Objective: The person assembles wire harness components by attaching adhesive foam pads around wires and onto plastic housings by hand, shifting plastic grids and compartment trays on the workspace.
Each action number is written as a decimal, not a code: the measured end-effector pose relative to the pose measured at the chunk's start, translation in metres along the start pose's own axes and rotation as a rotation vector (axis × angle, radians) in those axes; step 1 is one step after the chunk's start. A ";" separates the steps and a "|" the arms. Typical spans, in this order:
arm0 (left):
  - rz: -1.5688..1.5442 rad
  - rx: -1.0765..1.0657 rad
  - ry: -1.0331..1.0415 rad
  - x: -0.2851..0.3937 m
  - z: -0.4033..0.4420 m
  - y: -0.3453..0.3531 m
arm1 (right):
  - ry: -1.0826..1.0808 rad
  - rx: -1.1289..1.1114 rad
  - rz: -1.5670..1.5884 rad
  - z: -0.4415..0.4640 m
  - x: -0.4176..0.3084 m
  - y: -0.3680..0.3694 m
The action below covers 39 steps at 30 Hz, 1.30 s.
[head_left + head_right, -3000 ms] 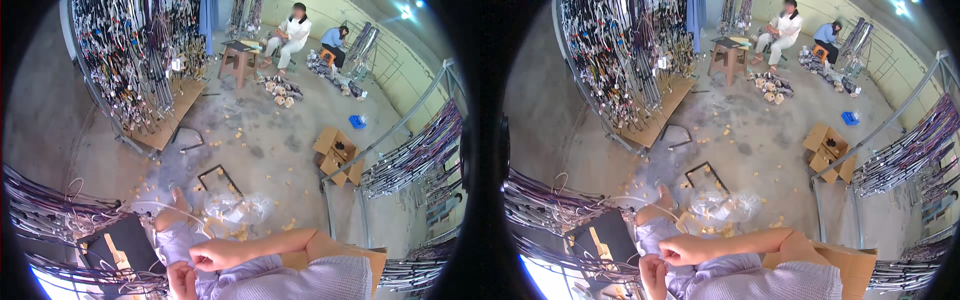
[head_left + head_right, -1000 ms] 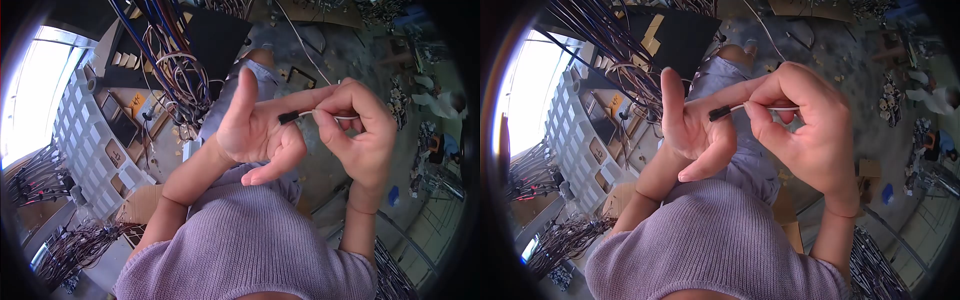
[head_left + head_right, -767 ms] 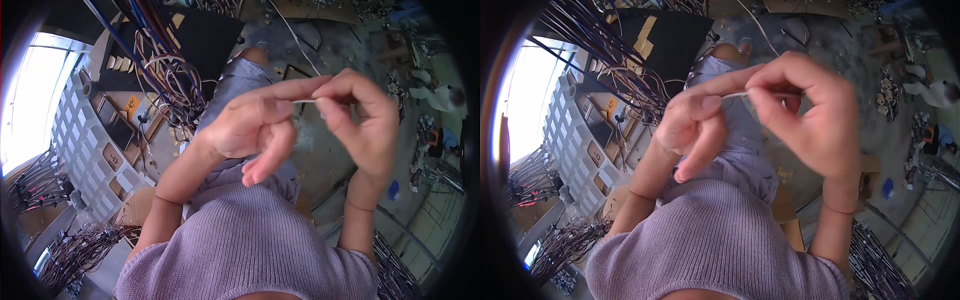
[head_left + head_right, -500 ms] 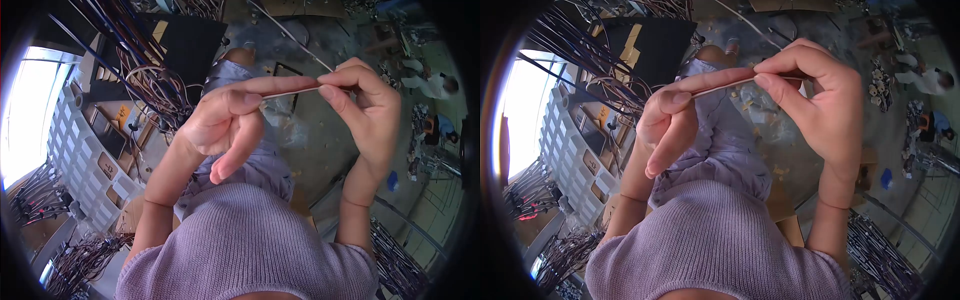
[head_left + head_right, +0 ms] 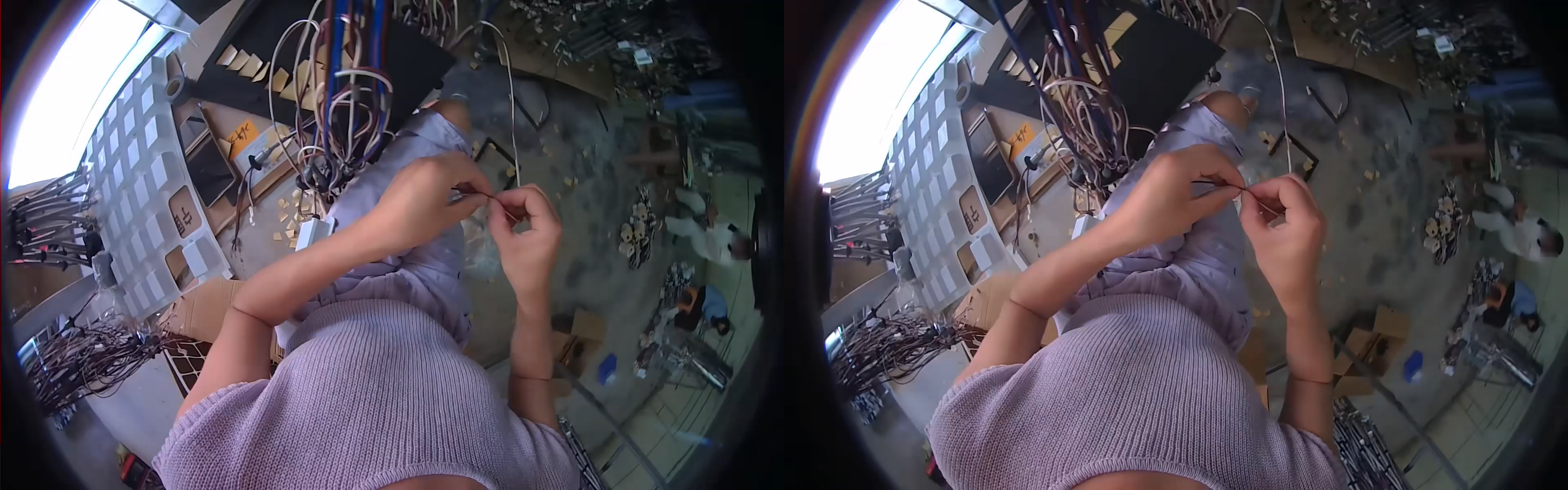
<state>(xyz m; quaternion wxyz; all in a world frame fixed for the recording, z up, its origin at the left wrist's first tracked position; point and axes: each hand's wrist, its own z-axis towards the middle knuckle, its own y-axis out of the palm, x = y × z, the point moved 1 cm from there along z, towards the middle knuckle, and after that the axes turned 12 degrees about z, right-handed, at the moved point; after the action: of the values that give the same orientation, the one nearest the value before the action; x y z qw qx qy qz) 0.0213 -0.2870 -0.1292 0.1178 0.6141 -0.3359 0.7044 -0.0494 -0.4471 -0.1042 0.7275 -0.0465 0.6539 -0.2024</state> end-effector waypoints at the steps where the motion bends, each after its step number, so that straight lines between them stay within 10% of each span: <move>1: 0.100 0.026 0.026 -0.004 0.002 -0.001 | 0.052 -0.041 0.006 0.005 0.003 0.003; 14: 0.718 0.572 -0.189 -0.048 -0.038 -0.046 | -0.424 -0.958 0.095 0.216 0.044 0.189; 27: 0.380 0.558 -0.414 -0.059 -0.048 -0.065 | -0.486 -0.849 -0.155 0.181 0.030 0.203; 39: 0.426 0.472 -0.435 -0.054 -0.046 -0.068 | -1.356 -0.603 -0.412 0.159 0.049 0.172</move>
<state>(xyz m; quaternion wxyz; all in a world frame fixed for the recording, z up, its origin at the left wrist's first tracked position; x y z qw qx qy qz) 0.0365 -0.1945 -0.1588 -0.2498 0.6757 -0.3019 0.6244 0.1483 -0.3386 -0.1852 0.8727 -0.4775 0.0701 -0.0740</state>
